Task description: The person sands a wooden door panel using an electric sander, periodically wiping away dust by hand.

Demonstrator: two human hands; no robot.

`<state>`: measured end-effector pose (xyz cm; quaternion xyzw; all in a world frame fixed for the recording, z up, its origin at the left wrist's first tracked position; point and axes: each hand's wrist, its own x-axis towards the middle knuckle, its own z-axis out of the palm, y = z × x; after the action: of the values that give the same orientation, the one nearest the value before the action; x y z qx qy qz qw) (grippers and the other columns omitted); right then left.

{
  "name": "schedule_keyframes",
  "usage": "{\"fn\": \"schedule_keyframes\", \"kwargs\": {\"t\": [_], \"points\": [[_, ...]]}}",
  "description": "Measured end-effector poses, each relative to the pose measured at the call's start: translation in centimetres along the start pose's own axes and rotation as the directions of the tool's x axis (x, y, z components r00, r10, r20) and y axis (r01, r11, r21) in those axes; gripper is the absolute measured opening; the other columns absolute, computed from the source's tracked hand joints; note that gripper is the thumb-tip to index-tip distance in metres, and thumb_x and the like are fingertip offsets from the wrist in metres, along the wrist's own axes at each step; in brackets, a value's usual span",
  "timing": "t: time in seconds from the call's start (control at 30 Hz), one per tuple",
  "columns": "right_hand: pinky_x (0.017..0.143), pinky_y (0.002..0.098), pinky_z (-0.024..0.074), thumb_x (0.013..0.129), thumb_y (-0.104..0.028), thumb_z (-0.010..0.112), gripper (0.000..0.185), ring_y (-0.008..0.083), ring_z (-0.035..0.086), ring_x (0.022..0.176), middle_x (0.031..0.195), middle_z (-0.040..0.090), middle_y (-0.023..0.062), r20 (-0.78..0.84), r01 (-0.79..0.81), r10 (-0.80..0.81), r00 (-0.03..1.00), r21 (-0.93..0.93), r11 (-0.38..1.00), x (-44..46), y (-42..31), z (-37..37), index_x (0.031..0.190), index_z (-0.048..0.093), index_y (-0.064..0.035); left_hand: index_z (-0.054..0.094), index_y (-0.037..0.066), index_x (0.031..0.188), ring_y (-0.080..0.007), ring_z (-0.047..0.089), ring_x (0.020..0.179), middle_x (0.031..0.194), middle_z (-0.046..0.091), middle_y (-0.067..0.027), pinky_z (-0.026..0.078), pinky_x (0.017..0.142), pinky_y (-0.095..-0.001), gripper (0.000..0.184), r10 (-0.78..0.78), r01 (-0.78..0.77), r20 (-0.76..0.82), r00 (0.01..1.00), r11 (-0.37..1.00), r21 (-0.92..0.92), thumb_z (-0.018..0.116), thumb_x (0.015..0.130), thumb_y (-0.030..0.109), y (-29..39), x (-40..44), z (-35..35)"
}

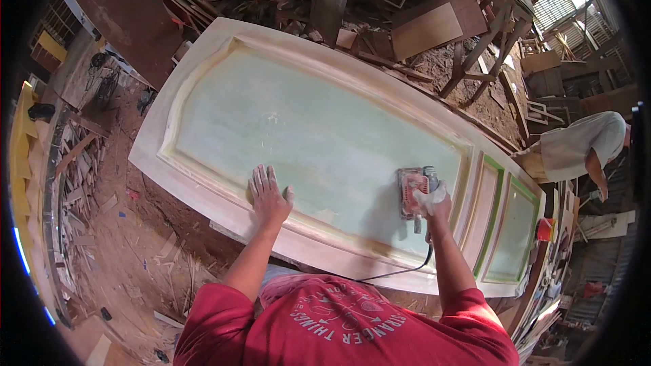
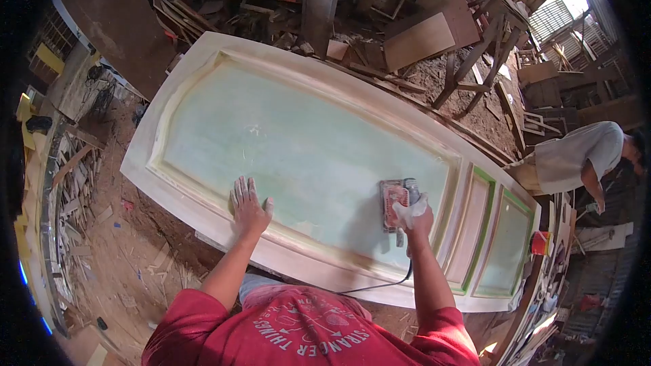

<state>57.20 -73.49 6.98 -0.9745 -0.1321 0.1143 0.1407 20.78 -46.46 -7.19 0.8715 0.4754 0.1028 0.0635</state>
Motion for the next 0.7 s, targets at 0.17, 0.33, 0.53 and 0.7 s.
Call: {"fn": "schedule_keyframes", "kwargs": {"t": [0.17,0.33,0.53,0.7], "points": [[0.091,0.057,0.0617,0.077,-0.054,0.085,0.071,0.0504,0.078,0.101,0.104,0.08,0.0288,0.076,0.088,-0.084,0.994,-0.049,0.995,-2.4,-5.2,0.7,0.12,0.062,-0.0016,0.041,-0.006,0.17,-0.0453,0.028,0.169,0.179,0.034,-0.0317,0.019,0.139,-0.0616,0.093,0.003,-0.003,-0.002,1.0,1.0,-0.015,0.07,0.1,0.048,0.0,0.1,-0.2],[0.09,0.057,0.0614,0.081,-0.053,0.082,0.067,0.0506,0.077,0.099,0.103,0.079,0.029,0.122,0.207,-0.199,0.972,-0.056,0.977,-3.5,-8.2,2.0,0.117,0.061,-0.0006,0.04,-0.006,0.17,-0.0458,0.027,0.169,0.178,0.034,-0.0319,0.019,0.139,-0.0621,0.093,0.011,-0.011,-0.007,1.0,1.0,-0.023,0.07,0.1,0.048,-0.2,0.1,0.0],[0.09,0.0572,0.0613,0.082,-0.053,0.082,0.068,0.0505,0.077,0.101,0.106,0.079,0.0296,0.139,0.196,-0.187,0.973,-0.053,0.979,-4.3,-8.6,1.9,0.12,0.06,-0.0004,0.038,-0.005,0.171,-0.046,0.026,0.17,0.179,0.033,-0.0318,0.019,0.139,-0.062,0.093,0.001,0.0,0.012,1.0,0.999,-0.046,0.07,0.101,0.047,-0.4,0.1,-0.2],[0.092,0.0571,0.0613,0.079,-0.05,0.083,0.069,0.0509,0.077,0.102,0.106,0.079,0.0291,0.106,0.096,-0.09,0.99,-0.045,0.994,-3.9,-6.1,1.4,0.121,0.06,-0.0014,0.038,-0.004,0.171,-0.0463,0.026,0.17,0.179,0.033,-0.0322,0.018,0.139,-0.0625,0.093,0.009,-0.009,0.0,1.0,0.999,-0.043,0.069,0.101,0.047,-0.5,0.0,0.0]]}}
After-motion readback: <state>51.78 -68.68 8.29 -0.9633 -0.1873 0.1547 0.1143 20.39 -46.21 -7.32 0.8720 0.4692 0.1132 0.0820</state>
